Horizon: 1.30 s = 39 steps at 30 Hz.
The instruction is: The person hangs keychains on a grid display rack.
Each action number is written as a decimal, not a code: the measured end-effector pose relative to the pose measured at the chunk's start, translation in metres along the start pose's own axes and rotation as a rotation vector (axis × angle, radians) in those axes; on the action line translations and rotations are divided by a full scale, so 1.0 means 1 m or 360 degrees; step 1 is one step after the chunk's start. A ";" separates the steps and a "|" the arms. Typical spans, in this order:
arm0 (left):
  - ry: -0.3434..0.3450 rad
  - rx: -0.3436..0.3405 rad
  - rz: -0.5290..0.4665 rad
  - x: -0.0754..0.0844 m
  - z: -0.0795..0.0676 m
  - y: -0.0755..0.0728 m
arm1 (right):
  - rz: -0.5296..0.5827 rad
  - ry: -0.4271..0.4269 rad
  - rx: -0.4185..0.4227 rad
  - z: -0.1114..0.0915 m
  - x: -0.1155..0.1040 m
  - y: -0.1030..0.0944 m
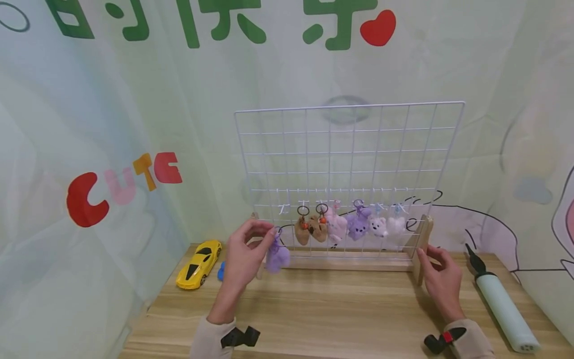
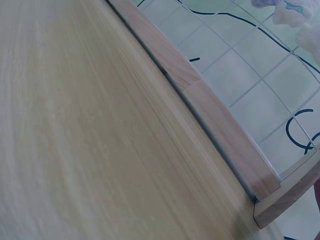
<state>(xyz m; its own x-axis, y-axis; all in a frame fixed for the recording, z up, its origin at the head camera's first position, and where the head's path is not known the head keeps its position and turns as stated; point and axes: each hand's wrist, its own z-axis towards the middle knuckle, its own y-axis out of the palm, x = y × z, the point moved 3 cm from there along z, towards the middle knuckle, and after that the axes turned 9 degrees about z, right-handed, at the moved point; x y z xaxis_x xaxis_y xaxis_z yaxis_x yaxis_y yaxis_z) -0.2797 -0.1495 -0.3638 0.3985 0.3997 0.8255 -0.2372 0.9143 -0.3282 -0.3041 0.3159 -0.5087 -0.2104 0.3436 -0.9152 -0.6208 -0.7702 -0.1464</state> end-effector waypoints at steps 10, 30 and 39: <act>0.0136 0.0154 0.0116 -0.002 0.004 0.004 | 0.0001 -0.0002 0.0014 0.000 0.001 0.001; 0.0178 0.0418 -0.0070 -0.010 0.028 0.024 | -0.0013 0.0002 -0.0009 -0.001 -0.001 0.000; 0.0172 0.0446 -0.0067 -0.022 0.038 0.033 | 0.0001 -0.0009 -0.0011 0.000 0.001 0.000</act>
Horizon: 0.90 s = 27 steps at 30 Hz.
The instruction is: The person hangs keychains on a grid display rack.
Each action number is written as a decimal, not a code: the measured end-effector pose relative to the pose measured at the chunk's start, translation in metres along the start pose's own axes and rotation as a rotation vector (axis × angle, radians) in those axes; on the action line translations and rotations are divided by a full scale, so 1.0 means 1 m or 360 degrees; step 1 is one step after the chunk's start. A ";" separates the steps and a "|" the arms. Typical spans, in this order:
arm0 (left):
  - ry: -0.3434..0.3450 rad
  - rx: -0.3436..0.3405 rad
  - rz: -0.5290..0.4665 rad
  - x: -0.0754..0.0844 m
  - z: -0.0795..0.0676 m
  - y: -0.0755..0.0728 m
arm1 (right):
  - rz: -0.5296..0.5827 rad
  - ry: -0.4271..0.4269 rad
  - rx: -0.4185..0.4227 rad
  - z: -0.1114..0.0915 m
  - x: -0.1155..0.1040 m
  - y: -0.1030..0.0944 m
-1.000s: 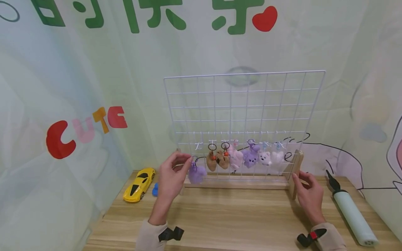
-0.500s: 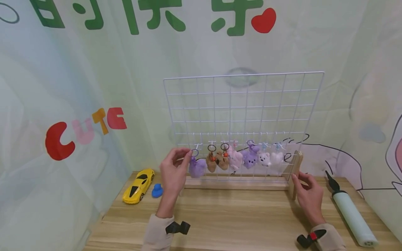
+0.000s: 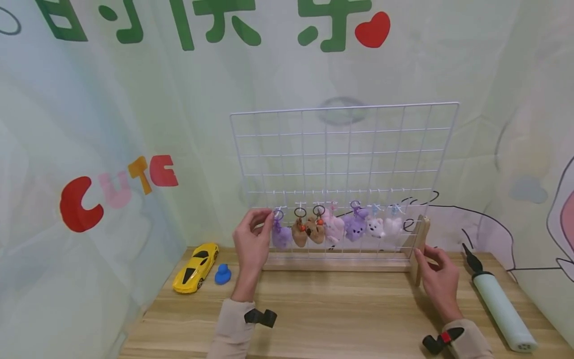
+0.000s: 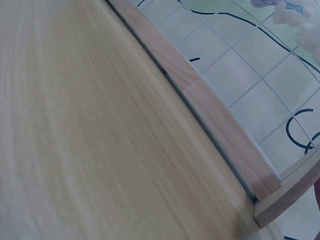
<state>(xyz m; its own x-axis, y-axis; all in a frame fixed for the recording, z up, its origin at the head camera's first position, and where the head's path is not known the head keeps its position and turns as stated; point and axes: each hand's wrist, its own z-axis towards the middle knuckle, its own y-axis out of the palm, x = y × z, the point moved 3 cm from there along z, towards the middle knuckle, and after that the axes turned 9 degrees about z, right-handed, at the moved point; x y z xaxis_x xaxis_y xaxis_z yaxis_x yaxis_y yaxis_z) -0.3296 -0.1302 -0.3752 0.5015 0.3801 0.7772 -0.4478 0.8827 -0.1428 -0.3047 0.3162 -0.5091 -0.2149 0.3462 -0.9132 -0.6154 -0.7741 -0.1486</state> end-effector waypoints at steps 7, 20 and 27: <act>-0.0042 -0.0004 0.0108 -0.013 -0.005 -0.008 | 0.0014 -0.0017 -0.0009 -0.002 0.000 0.006; 0.0107 -0.0049 0.0694 -0.063 -0.023 -0.053 | -0.0065 -0.0113 -0.0178 0.001 -0.014 0.003; 0.0342 -0.0269 0.1361 -0.086 -0.034 -0.075 | -0.0506 -0.0605 -0.0411 0.012 -0.043 -0.016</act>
